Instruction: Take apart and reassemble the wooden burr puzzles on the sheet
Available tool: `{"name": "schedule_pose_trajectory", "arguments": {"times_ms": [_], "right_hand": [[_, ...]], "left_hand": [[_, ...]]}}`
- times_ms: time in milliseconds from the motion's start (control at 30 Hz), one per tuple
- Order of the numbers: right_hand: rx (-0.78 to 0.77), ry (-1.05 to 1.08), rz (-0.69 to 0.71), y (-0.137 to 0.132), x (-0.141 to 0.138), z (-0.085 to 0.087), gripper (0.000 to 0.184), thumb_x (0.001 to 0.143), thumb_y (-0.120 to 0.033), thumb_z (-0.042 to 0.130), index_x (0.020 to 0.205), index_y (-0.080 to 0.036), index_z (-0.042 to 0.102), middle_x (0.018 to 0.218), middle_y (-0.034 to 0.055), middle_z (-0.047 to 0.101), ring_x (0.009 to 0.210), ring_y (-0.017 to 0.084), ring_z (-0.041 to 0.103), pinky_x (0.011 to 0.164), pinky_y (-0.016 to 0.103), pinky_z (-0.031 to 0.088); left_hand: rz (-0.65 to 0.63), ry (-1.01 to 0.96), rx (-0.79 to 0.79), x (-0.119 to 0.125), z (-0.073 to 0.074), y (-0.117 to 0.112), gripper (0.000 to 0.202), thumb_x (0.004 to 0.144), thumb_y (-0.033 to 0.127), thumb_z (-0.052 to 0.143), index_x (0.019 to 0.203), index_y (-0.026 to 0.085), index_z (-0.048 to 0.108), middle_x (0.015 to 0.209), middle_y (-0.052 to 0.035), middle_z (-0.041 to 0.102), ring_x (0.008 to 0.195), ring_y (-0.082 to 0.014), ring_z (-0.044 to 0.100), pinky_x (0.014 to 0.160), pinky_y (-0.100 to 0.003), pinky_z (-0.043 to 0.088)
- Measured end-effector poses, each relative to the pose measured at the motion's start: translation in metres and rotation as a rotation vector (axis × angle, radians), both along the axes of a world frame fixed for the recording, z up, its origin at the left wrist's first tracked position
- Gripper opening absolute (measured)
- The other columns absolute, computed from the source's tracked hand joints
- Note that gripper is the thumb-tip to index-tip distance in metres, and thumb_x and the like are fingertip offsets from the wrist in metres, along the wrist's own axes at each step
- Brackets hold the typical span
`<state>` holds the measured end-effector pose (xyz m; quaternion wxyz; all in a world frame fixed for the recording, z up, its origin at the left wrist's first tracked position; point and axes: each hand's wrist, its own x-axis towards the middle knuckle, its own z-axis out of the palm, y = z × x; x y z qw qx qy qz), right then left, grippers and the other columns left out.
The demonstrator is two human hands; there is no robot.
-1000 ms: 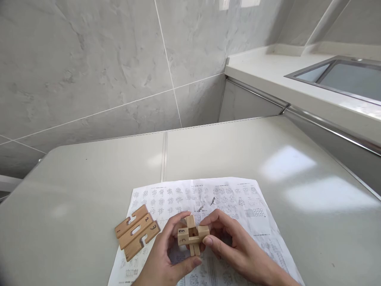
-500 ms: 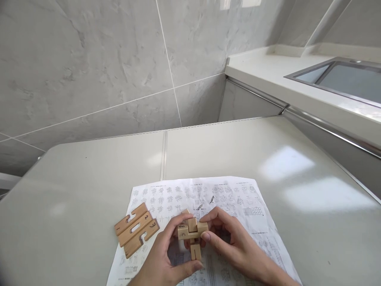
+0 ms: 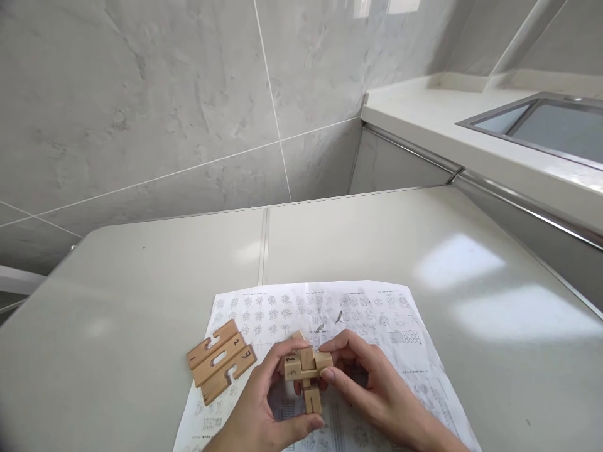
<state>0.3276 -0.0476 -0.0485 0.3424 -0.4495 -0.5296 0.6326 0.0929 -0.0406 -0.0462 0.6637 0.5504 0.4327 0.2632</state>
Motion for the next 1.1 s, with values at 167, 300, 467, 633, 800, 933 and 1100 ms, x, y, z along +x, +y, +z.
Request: {"name": "schedule_pose_trajectory", "arguments": {"times_ms": [167, 300, 467, 633, 800, 933, 1100], "right_hand": [[0.010, -0.013, 0.002, -0.002, 0.001, -0.003, 0.039, 0.109, -0.063, 0.059, 0.111, -0.024, 0.062, 0.101, 0.0105, 0.082, 0.092, 0.027, 0.079, 0.081, 0.040, 0.060], [0.024, -0.038, 0.000, -0.003, 0.002, -0.004, 0.040, 0.109, -0.065, 0.058, 0.111, -0.024, 0.062, 0.097, 0.0092, 0.081, 0.088, 0.026, 0.077, 0.079, 0.039, 0.060], [0.014, -0.024, 0.003, -0.003, 0.002, -0.004, 0.038, 0.109, -0.062, 0.059, 0.109, -0.024, 0.063, 0.096, 0.0090, 0.081, 0.086, 0.025, 0.076, 0.077, 0.037, 0.059], [-0.010, 0.003, 0.020, -0.002, 0.002, 0.001, 0.036, 0.111, -0.058, 0.060, 0.109, -0.023, 0.065, 0.097, 0.0088, 0.080, 0.088, 0.024, 0.075, 0.078, 0.036, 0.057], [-0.018, 0.024, 0.034, -0.002, 0.004, 0.002, 0.035, 0.110, -0.057, 0.062, 0.105, -0.022, 0.067, 0.092, 0.0068, 0.076, 0.079, 0.020, 0.068, 0.068, 0.032, 0.051], [-0.052, 0.044, 0.038, -0.003, 0.005, -0.002, 0.036, 0.109, -0.057, 0.063, 0.105, -0.021, 0.067, 0.089, 0.0055, 0.074, 0.073, 0.017, 0.061, 0.062, 0.029, 0.046], [-0.126, 0.092, 0.057, -0.002, 0.004, -0.005, 0.042, 0.107, -0.061, 0.066, 0.107, -0.020, 0.066, 0.084, 0.0028, 0.069, 0.063, 0.013, 0.051, 0.055, 0.026, 0.039]], "left_hand": [[-0.004, 0.010, 0.024, 0.000, 0.004, 0.001, 0.072, 0.078, 0.036, 0.097, 0.140, 0.030, 0.062, 0.134, -0.0088, 0.071, 0.124, -0.0318, 0.071, 0.111, -0.044, 0.054], [-0.008, 0.002, 0.012, 0.000, 0.007, 0.001, 0.072, 0.079, 0.034, 0.097, 0.141, 0.031, 0.061, 0.136, -0.0083, 0.071, 0.126, -0.0316, 0.070, 0.112, -0.043, 0.053], [-0.012, 0.026, 0.039, 0.000, 0.005, -0.001, 0.073, 0.079, 0.036, 0.097, 0.142, 0.030, 0.060, 0.132, -0.0088, 0.072, 0.121, -0.0318, 0.071, 0.112, -0.045, 0.052], [-0.040, 0.078, 0.026, -0.003, -0.002, -0.002, 0.075, 0.079, 0.041, 0.096, 0.144, 0.032, 0.060, 0.137, -0.0099, 0.069, 0.125, -0.0342, 0.067, 0.112, -0.048, 0.051], [-0.062, 0.109, 0.027, -0.004, -0.006, -0.003, 0.076, 0.078, 0.042, 0.097, 0.144, 0.033, 0.060, 0.137, -0.0103, 0.069, 0.125, -0.0357, 0.067, 0.112, -0.051, 0.050], [-0.056, 0.115, 0.048, -0.005, -0.007, -0.005, 0.076, 0.077, 0.041, 0.097, 0.144, 0.033, 0.062, 0.135, -0.0109, 0.071, 0.124, -0.0364, 0.067, 0.111, -0.052, 0.050], [-0.048, 0.126, 0.092, -0.004, -0.007, -0.006, 0.073, 0.077, 0.040, 0.097, 0.142, 0.032, 0.063, 0.127, -0.0103, 0.074, 0.118, -0.0349, 0.070, 0.109, -0.051, 0.053]]}}
